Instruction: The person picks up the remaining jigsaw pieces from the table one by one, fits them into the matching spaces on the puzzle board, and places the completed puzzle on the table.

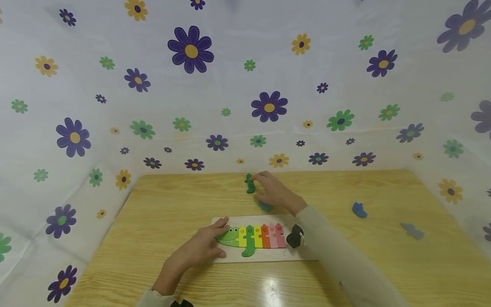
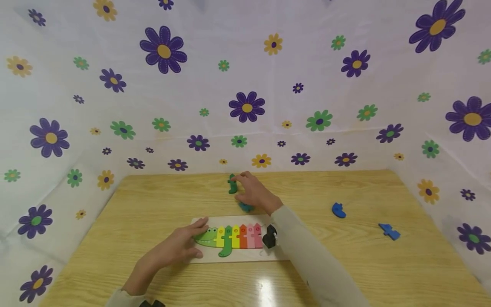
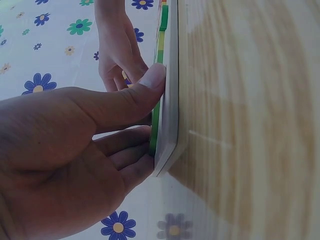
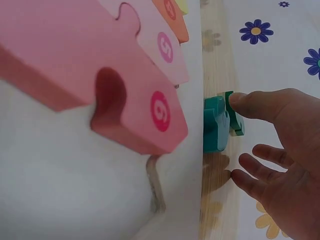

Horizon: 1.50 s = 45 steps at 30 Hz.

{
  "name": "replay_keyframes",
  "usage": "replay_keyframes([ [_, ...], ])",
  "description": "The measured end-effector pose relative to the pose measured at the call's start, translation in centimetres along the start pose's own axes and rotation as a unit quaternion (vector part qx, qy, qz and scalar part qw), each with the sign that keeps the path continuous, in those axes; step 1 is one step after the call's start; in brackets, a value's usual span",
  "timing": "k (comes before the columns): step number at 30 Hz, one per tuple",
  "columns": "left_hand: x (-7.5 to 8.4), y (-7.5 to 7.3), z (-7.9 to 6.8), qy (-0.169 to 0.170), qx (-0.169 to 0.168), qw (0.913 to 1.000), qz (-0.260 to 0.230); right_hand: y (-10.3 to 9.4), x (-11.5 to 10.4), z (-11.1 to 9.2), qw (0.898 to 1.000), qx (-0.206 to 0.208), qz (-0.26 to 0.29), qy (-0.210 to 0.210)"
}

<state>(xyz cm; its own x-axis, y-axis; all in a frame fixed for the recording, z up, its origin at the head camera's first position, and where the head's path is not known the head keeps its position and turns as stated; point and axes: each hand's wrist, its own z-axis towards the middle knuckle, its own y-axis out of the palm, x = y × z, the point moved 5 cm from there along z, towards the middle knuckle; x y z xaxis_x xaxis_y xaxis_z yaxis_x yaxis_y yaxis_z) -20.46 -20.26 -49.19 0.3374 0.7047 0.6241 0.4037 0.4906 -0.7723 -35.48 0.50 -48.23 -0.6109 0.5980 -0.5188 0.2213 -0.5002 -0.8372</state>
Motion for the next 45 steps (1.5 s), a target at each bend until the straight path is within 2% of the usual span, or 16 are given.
replay_keyframes([
  [3, 0.0, 0.0, -0.1, -0.001, 0.000, 1.0000, -0.002, 0.3, 0.2, 0.3, 1.000, -0.005, -0.001, 0.002],
  [11, -0.1, 0.2, -0.1, 0.001, -0.003, 1.0000, -0.009, 0.8, 0.7, 1.1, 0.998, -0.033, 0.015, 0.049],
  [16, -0.2, 0.2, 0.1, 0.001, -0.004, 1.0000, -0.008, 1.0, 1.0, 1.5, 0.997, -0.044, 0.007, 0.071],
  [27, 0.0, 0.2, 0.3, 0.007, -0.008, 0.9999, -0.004, 0.9, 1.3, 2.6, 0.997, -0.052, -0.020, 0.059],
  [39, -0.2, 0.2, 0.2, -0.004, -0.013, 0.9999, -0.003, 0.9, 1.1, 3.2, 0.992, -0.081, -0.022, 0.097],
  [45, -0.4, 0.1, 0.1, -0.003, -0.011, 0.9999, -0.004, 1.1, 1.1, 3.7, 0.989, -0.097, -0.045, 0.102],
])
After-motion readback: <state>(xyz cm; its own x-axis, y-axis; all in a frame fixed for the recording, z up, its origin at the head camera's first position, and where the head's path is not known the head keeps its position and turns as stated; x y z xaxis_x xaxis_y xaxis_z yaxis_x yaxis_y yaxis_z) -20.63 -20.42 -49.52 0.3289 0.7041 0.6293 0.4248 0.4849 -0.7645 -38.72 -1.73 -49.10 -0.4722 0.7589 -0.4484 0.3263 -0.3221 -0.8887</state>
